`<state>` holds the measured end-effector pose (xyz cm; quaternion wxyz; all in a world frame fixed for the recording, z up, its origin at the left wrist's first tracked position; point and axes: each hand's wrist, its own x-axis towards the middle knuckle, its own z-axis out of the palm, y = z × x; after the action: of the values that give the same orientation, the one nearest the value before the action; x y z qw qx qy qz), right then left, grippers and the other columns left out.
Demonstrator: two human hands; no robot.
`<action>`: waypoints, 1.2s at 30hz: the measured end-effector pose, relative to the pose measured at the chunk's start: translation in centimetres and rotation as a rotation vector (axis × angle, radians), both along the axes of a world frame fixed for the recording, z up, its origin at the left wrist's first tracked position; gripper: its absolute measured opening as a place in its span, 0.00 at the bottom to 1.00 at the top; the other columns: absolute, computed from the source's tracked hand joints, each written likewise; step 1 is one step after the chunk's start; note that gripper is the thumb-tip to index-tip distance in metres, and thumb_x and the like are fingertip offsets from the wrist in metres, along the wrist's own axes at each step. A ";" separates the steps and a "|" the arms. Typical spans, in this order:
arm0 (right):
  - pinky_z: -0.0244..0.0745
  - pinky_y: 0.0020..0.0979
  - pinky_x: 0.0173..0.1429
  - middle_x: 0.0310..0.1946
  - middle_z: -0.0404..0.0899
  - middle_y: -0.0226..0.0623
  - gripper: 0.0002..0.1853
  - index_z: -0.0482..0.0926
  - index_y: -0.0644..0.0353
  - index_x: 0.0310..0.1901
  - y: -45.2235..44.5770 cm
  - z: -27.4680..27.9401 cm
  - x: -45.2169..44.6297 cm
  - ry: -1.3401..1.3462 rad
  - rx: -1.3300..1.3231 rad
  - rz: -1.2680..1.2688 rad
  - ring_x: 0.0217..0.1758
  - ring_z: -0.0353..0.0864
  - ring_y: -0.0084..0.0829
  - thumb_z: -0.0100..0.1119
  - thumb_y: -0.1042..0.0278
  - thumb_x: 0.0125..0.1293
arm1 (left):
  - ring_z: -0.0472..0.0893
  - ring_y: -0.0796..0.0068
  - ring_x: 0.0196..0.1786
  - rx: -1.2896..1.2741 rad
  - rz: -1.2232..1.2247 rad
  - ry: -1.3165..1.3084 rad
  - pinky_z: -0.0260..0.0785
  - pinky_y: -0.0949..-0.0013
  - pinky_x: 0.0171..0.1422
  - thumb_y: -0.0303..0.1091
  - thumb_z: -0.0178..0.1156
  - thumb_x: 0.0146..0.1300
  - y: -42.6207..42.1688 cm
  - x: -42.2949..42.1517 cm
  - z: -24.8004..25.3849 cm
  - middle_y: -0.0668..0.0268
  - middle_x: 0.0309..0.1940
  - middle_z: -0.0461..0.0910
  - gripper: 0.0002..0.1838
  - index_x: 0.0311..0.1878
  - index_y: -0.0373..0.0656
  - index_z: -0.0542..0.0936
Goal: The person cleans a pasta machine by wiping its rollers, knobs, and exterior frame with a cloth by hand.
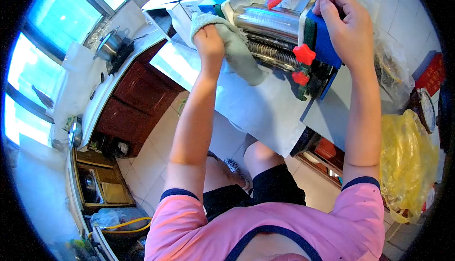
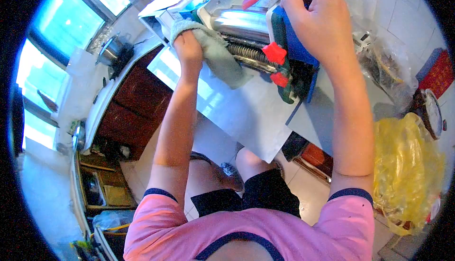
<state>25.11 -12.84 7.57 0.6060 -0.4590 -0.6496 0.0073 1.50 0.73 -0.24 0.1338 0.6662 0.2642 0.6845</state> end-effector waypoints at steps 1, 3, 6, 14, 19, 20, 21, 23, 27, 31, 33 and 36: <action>0.69 0.21 0.44 0.27 0.76 0.29 0.10 0.78 0.61 0.43 -0.1 0.1 -0.1 -0.014 0.003 -0.018 0.34 0.73 0.19 0.48 0.74 0.64 | 0.74 0.68 0.39 -0.154 -0.097 -0.198 0.68 0.67 0.46 0.29 0.46 0.67 0.0 0.1 -0.4 0.62 0.39 0.75 0.09 0.40 0.35 0.74; 0.69 0.21 0.44 0.27 0.76 0.29 0.10 0.78 0.61 0.43 0.1 0.0 0.1 -0.017 0.018 0.004 0.34 0.73 0.19 0.48 0.74 0.63 | 0.73 0.70 0.42 -0.200 -0.273 -0.292 0.68 0.70 0.47 0.30 0.47 0.67 -0.3 0.1 -1.4 0.61 0.43 0.73 0.10 0.46 0.36 0.73; 0.69 0.21 0.44 0.27 0.75 0.29 0.10 0.78 0.61 0.43 0.2 0.1 0.2 -0.021 0.032 0.022 0.34 0.73 0.19 0.47 0.74 0.63 | 0.72 0.72 0.50 -0.352 -0.297 -0.418 0.65 0.68 0.56 0.25 0.46 0.64 -2.7 0.3 -2.0 0.62 0.45 0.74 0.13 0.49 0.34 0.75; 0.68 0.21 0.44 0.27 0.75 0.29 0.10 0.78 0.62 0.43 0.1 0.1 -0.1 -0.006 0.013 0.033 0.34 0.73 0.19 0.47 0.74 0.63 | 0.73 0.66 0.51 -0.117 0.120 0.081 0.64 0.65 0.57 0.21 0.50 0.57 -5.3 -3.1 -7.2 0.59 0.47 0.74 0.15 0.48 0.36 0.75; 0.72 0.25 0.38 0.25 0.80 0.36 0.10 0.79 0.61 0.39 0.3 0.1 0.2 -0.034 0.100 0.000 0.30 0.78 0.24 0.50 0.71 0.59 | 0.72 0.65 0.52 -0.054 0.140 0.060 0.63 0.64 0.60 0.24 0.50 0.59 -3.2 -1.9 -5.5 0.59 0.46 0.74 0.14 0.49 0.35 0.75; 0.72 0.25 0.38 0.25 0.80 0.36 0.10 0.79 0.61 0.39 0.3 0.2 0.1 -0.044 0.105 0.004 0.30 0.78 0.24 0.50 0.71 0.59 | 0.72 0.64 0.52 -0.110 0.155 0.026 0.64 0.63 0.58 0.23 0.49 0.59 -3.7 -1.1 -4.1 0.57 0.46 0.74 0.14 0.49 0.34 0.75; 0.72 0.25 0.38 0.26 0.80 0.36 0.10 0.79 0.61 0.39 0.2 0.2 0.0 -0.025 0.093 0.006 0.30 0.79 0.24 0.50 0.72 0.59 | 0.72 0.64 0.52 -0.105 0.158 0.015 0.64 0.63 0.58 0.23 0.49 0.59 -4.2 -0.2 -2.7 0.57 0.46 0.74 0.14 0.49 0.34 0.75; 0.72 0.25 0.38 0.26 0.80 0.36 0.10 0.79 0.61 0.40 0.1 0.3 -0.1 -0.021 0.086 0.009 0.30 0.79 0.23 0.50 0.73 0.59 | 0.75 0.59 0.45 -0.194 0.073 -0.119 0.65 0.63 0.53 0.26 0.53 0.58 -4.7 1.2 -0.6 0.58 0.40 0.77 0.10 0.42 0.34 0.78; 0.72 0.25 0.39 0.26 0.80 0.35 0.10 0.79 0.62 0.40 0.2 0.2 -0.1 0.005 0.051 0.022 0.31 0.78 0.23 0.49 0.73 0.59 | 0.75 0.59 0.38 -0.139 0.212 0.026 0.66 0.63 0.46 0.23 0.55 0.57 -3.4 1.5 -1.0 0.58 0.34 0.77 0.07 0.39 0.34 0.77; 0.71 0.25 0.40 0.25 0.79 0.34 0.10 0.79 0.62 0.39 0.1 0.2 -0.3 0.026 0.029 0.018 0.31 0.77 0.23 0.49 0.73 0.59 | 0.76 0.58 0.42 -0.082 0.120 -0.060 0.66 0.61 0.51 0.25 0.59 0.53 -1.9 1.2 -2.0 0.56 0.36 0.78 0.09 0.39 0.35 0.77; 0.69 0.22 0.42 0.27 0.77 0.32 0.10 0.78 0.63 0.41 -0.2 0.3 -0.3 -0.001 0.006 0.005 0.33 0.75 0.20 0.48 0.74 0.62 | 0.76 0.56 0.45 -0.013 0.207 0.114 0.65 0.60 0.54 0.26 0.60 0.53 -1.7 0.4 -2.4 0.55 0.38 0.78 0.12 0.42 0.36 0.77; 0.67 0.20 0.44 0.28 0.75 0.29 0.09 0.77 0.65 0.43 -0.3 0.5 -0.3 -0.019 -0.011 0.012 0.35 0.73 0.18 0.47 0.75 0.65 | 0.75 0.52 0.50 0.111 0.352 0.348 0.63 0.57 0.57 0.27 0.60 0.52 -1.4 -0.8 -3.1 0.53 0.42 0.78 0.16 0.46 0.37 0.76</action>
<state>24.79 -13.12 8.04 0.5973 -0.4583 -0.6581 0.0100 0.65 -0.70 -3.33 -0.0715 0.7241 0.3571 0.5857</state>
